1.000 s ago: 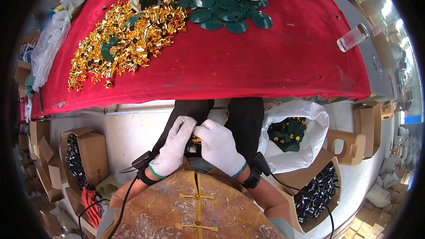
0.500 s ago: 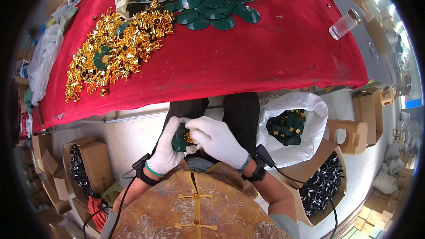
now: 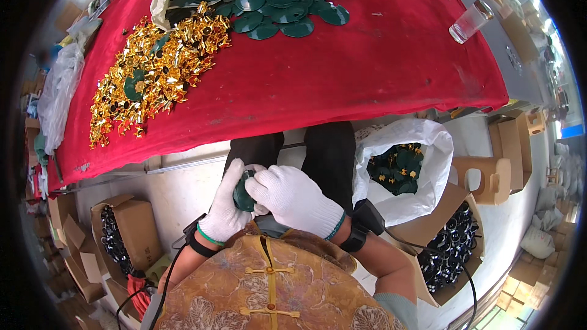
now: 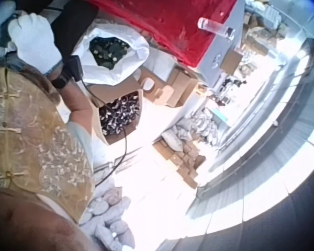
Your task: Manual assembly of small gold-colored components into green plastic housings.
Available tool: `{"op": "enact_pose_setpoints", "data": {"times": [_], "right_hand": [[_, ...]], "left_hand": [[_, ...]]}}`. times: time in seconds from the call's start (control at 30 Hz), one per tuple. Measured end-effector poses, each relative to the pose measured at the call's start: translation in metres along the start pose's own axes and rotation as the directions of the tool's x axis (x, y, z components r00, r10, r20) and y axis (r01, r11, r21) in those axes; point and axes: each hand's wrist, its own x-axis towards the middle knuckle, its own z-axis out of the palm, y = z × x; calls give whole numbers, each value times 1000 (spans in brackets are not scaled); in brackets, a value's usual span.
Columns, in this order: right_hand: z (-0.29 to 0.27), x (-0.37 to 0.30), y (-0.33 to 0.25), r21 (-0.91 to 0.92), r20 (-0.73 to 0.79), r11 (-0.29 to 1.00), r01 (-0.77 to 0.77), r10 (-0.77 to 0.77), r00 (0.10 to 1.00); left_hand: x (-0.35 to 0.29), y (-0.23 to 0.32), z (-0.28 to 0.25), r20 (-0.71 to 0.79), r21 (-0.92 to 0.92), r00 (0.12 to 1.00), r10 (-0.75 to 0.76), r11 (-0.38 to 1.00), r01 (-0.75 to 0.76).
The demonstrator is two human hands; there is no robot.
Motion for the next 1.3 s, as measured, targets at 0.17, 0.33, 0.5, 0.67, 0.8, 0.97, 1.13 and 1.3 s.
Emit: {"op": "enact_pose_setpoints", "data": {"times": [0.17,0.33,0.5,0.67,0.8,0.97,1.13,1.3], "right_hand": [[1,-5,-12,50,60,983,-179,176,983],[11,-18,10,656,751,-341,-673,385,537],[-2,-10,-6,660,501,163,-733,632,591],[22,-18,5,105,-55,970,-221,228,972],[34,-25,-3,59,14,963,-263,263,965],[16,-19,0,716,692,-479,-508,395,604],[21,-16,3,705,689,-238,-668,454,565],[25,-18,-1,668,190,543,-509,537,822]], "left_hand": [[7,-13,-6,102,634,888,449,658,-406],[6,-30,-6,294,893,725,623,91,-441],[6,-11,13,-118,671,907,404,705,-227],[3,-6,0,34,723,931,363,634,-274],[7,-11,2,98,804,883,459,486,-342],[9,-22,3,202,907,785,585,190,-376],[11,-17,-3,41,820,891,453,494,-289],[2,-7,7,-127,582,969,213,807,-101]]}}
